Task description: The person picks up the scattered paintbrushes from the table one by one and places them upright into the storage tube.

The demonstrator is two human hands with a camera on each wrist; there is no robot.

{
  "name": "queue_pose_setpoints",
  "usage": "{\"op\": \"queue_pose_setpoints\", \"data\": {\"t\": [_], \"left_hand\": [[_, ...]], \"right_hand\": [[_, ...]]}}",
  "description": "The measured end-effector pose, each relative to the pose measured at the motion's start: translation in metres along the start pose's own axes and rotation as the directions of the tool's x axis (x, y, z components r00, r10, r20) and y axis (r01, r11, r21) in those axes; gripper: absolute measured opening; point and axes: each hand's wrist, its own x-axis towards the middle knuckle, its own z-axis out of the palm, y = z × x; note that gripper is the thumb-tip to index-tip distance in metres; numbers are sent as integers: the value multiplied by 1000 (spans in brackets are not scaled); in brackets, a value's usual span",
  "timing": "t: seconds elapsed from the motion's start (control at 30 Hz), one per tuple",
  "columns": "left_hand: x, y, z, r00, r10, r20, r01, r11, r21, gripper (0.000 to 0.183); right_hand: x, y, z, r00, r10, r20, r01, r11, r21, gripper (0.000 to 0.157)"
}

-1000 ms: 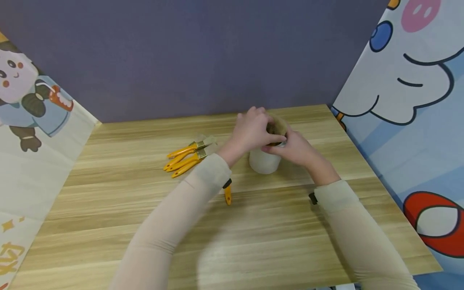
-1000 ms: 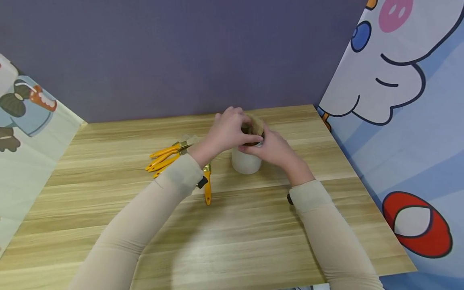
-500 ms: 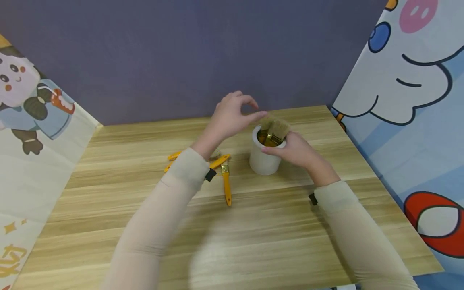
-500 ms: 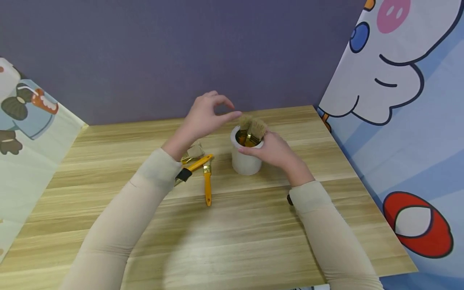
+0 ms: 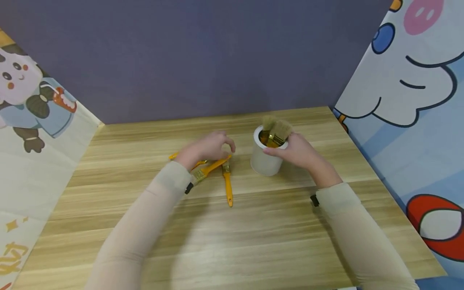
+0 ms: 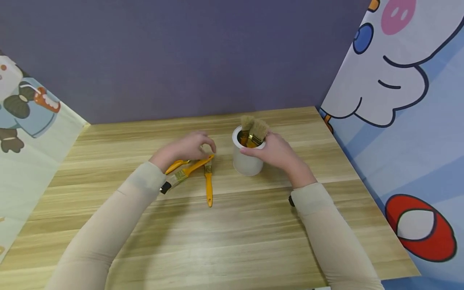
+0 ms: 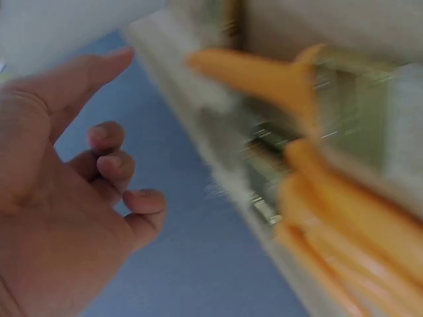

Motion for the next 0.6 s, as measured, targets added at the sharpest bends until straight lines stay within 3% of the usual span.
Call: {"op": "queue_pose_setpoints", "data": {"t": [0.1, 0.23, 0.33, 0.47, 0.6], "left_hand": [[-2, -7, 13, 997, 1, 81, -2, 1000, 20, 22], [-6, -13, 22, 988, -59, 143, 53, 998, 41, 24], [-9, -16, 25, 990, -87, 110, 76, 991, 106, 28], [-11, -21, 27, 994, -99, 43, 90, 979, 181, 46], [-12, -23, 33, 989, -148, -3, 145, 964, 221, 52]], "right_hand": [[1, -1, -1, 1000, -11, 1, 11, 1000, 0, 95], [2, -1, -1, 1000, -17, 2, 17, 1000, 3, 95], [2, 0, -1, 1000, -11, 6, 11, 1000, 5, 96], [1, 2, -1, 1000, 10, 9, -10, 1000, -5, 98], [2, 2, 0, 1000, 18, 9, -18, 1000, -1, 99]]}}
